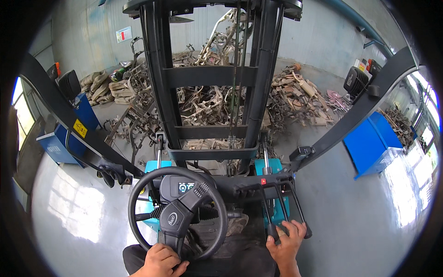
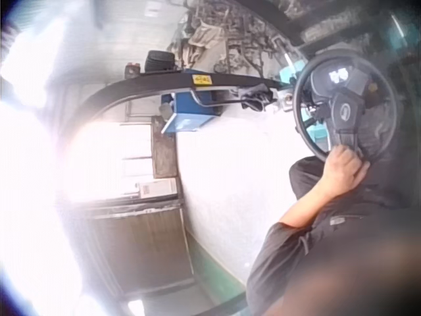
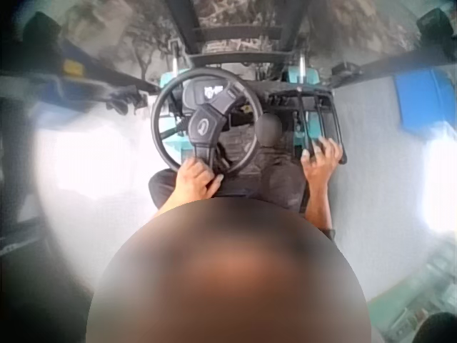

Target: The person operates a forklift inside a warehouse, steering and using the controls to lift and lower a large pile of scrap metal. The forklift is maneuvered toward the scrap pile, the forks are raised to engage the material, and the load is lifted and repositioned within the facility.

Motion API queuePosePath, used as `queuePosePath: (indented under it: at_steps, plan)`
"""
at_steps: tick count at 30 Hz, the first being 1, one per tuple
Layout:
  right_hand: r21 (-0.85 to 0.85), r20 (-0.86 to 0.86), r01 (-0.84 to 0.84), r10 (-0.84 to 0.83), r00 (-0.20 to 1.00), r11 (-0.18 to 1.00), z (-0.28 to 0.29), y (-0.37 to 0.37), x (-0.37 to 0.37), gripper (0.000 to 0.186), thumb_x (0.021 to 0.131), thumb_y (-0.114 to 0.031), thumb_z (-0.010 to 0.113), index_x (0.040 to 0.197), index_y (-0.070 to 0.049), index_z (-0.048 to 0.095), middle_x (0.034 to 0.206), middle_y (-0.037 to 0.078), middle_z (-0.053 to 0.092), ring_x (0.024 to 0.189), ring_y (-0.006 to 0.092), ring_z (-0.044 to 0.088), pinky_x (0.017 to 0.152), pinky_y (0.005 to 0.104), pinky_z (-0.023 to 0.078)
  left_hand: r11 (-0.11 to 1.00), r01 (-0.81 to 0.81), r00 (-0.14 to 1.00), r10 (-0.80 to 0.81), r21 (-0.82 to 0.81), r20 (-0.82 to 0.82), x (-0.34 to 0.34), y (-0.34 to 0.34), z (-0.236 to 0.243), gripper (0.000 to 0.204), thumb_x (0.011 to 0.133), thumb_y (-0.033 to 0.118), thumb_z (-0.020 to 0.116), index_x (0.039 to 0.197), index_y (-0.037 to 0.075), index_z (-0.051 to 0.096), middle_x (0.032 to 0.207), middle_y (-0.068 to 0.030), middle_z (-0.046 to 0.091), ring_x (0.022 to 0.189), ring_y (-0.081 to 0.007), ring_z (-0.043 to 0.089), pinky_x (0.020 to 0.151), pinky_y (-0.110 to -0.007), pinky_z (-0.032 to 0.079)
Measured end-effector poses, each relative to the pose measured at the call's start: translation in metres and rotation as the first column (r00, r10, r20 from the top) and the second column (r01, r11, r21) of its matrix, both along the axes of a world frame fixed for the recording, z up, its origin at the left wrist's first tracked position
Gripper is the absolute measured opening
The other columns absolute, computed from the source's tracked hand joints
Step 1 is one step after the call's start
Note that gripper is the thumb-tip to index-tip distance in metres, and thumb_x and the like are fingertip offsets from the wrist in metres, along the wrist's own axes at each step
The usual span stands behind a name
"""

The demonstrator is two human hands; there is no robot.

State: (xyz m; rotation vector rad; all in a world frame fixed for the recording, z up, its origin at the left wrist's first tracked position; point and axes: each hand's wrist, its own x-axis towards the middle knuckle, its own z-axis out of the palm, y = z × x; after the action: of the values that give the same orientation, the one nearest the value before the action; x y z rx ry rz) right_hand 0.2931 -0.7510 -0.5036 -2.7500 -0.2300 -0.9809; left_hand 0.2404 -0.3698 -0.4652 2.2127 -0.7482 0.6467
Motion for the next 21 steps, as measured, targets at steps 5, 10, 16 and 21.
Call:
queuePosePath:
  at_steps: [5, 10, 16, 21]
  plan:
    - [-0.005, -0.049, 0.052, -0.052, 0.997, 0.999, -0.001, 0.005, 0.006, 0.053, 0.092, -0.046, 0.061, 0.089, 0.004, 0.077, 0.119, 0.013, 0.064, 0.127, 0.0388, 0.052, 0.115, 0.0673, 0.031, 0.992, -0.123, 0.992, 0.123, -0.008, -0.025, 0.017, 0.039, 0.006, 0.02, 0.07, 0.003, 0.087, 0.073, 0.005, 0.067, 0.081, -0.0099, 0.067, 0.081, -0.0314, 0.065, 0.073, -0.046, 0.053]
    - [-0.034, -0.05, 0.047, -0.049, 0.998, 0.998, 0.001, 0.004, 0.011, 0.048, 0.087, -0.046, 0.064, 0.087, -0.001, 0.079, 0.12, 0.01, 0.063, 0.127, 0.0384, 0.049, 0.114, 0.0673, 0.032, 0.879, -0.455, 0.886, 0.462, -0.145, 0.023, 0.071, 0.082, 0.006, 0.022, 0.07, 0.0, 0.077, 0.067, 0.005, 0.056, 0.071, -0.0093, 0.057, 0.066, -0.0315, 0.055, 0.06, -0.042, 0.044]
    - [-0.022, -0.07, 0.063, -0.064, 0.995, 0.998, 0.008, 0.007, 0.006, 0.055, 0.092, -0.047, 0.059, 0.086, 0.005, 0.076, 0.117, 0.015, 0.062, 0.125, 0.04, 0.052, 0.114, 0.0679, 0.032, 0.939, -0.343, 0.939, 0.343, 0.0, -0.003, 0.131, 0.1, 0.031, 0.025, 0.071, 0.003, 0.077, 0.065, 0.004, 0.053, 0.069, -0.0118, 0.054, 0.065, -0.0328, 0.053, 0.059, -0.043, 0.042]
    - [-0.038, -0.036, 0.047, -0.048, 0.998, 0.998, 0.005, 0.017, 0.012, 0.052, 0.09, -0.047, 0.061, 0.086, 0.002, 0.078, 0.12, 0.012, 0.062, 0.129, 0.0402, 0.048, 0.114, 0.0692, 0.032, 0.997, -0.005, 1.0, 0.003, 0.079, 0.028, 0.209, 0.011, 0.092, 0.024, 0.078, 0.016, 0.08, 0.067, 0.006, 0.061, 0.069, -0.0108, 0.055, 0.071, -0.0345, 0.059, 0.062, -0.047, 0.048]
